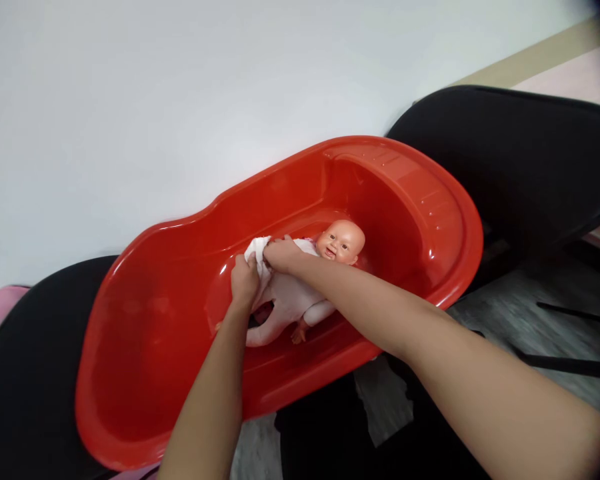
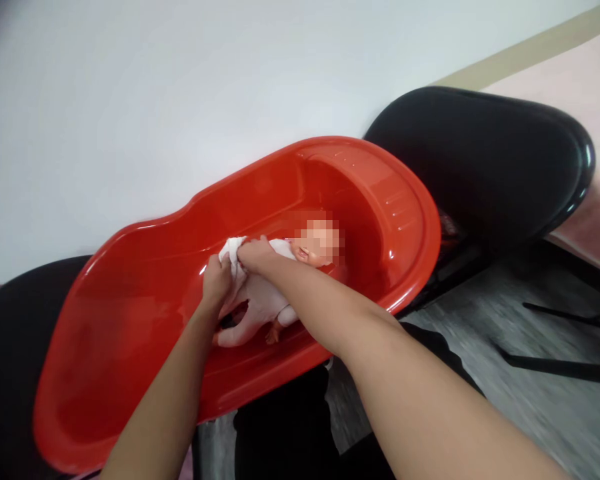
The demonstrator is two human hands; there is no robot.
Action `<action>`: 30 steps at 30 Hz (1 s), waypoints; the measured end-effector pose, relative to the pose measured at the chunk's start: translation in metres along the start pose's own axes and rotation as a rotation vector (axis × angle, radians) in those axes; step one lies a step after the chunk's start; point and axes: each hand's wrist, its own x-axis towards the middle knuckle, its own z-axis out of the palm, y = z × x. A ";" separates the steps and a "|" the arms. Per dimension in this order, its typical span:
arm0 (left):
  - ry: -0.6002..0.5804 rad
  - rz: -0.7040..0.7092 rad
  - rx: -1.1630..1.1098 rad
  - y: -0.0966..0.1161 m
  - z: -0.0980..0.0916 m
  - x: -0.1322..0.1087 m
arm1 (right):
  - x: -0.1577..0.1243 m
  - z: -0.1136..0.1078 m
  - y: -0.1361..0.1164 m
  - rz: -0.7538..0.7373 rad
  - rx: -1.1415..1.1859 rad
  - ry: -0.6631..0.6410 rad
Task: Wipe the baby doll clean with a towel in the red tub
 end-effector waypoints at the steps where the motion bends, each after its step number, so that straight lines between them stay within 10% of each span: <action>1: -0.001 0.002 0.031 0.000 -0.001 0.000 | -0.001 -0.001 0.000 0.001 0.009 -0.011; 30: -0.004 -0.016 -0.100 -0.003 0.005 0.001 | 0.004 0.006 0.001 -0.008 0.013 -0.054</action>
